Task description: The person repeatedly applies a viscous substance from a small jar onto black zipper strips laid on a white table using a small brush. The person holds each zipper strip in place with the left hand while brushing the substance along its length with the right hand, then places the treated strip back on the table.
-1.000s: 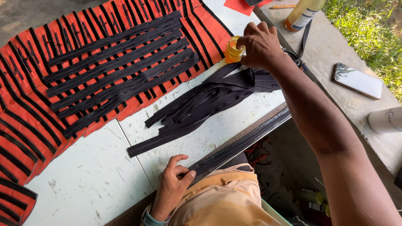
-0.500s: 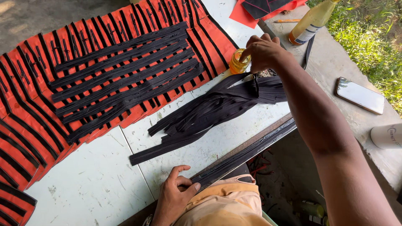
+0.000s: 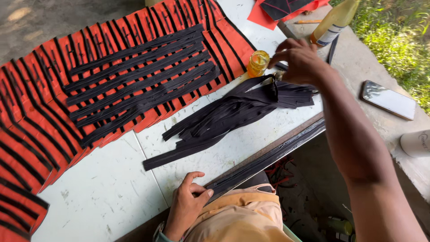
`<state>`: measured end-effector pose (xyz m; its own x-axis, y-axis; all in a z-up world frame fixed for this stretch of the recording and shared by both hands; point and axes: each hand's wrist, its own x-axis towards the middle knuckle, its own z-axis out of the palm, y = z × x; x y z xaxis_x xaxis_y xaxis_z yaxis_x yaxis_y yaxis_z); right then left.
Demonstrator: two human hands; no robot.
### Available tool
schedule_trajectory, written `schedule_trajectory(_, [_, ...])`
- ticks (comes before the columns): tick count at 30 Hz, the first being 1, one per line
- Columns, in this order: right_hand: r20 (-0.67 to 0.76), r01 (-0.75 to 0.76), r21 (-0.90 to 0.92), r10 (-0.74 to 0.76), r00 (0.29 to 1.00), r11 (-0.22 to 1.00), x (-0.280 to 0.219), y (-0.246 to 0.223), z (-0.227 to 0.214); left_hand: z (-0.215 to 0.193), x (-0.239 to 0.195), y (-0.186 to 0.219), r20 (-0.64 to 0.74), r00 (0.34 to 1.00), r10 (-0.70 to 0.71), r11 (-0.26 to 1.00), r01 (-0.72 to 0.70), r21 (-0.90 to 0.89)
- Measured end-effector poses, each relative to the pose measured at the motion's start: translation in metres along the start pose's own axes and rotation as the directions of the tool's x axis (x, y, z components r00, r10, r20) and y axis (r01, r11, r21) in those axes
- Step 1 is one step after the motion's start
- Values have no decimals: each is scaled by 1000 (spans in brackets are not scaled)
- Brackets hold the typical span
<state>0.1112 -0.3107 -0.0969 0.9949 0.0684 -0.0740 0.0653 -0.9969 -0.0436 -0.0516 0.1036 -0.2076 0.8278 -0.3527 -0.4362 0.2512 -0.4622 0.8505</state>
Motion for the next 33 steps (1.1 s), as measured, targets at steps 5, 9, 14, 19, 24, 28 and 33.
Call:
schedule_trajectory(5, [-220,198,399,-116,969,895,-106,-10,-38,-1,-1,-2,-27,996,88,996,-89,-25])
schedule_trajectory(9, [-165,199,935,-136,977,293,-208,-15,21,5,-1,-14,-32,988,148,988,-150,-34])
schedule_trajectory(14, [251,-249,967,-25,968,45,-272,-55,99,11,2,-19,-82,978,190,982,-189,21])
schedule_trajectory(19, [314,-309,947,46,948,-90,-287,-68,144,10,1,-16,-47,988,148,988,-145,50])
schedule_trajectory(24, [297,-296,955,117,948,-29,-272,-65,146,9,2,-12,-24,995,101,992,-99,77])
schedule_trajectory(28, [338,-372,861,156,928,348,-268,-86,134,8,3,-16,-18,994,110,990,-108,92])
schedule_trajectory(33, [392,-376,663,127,911,648,-268,-119,123,6,2,-14,14,992,129,987,-130,92])
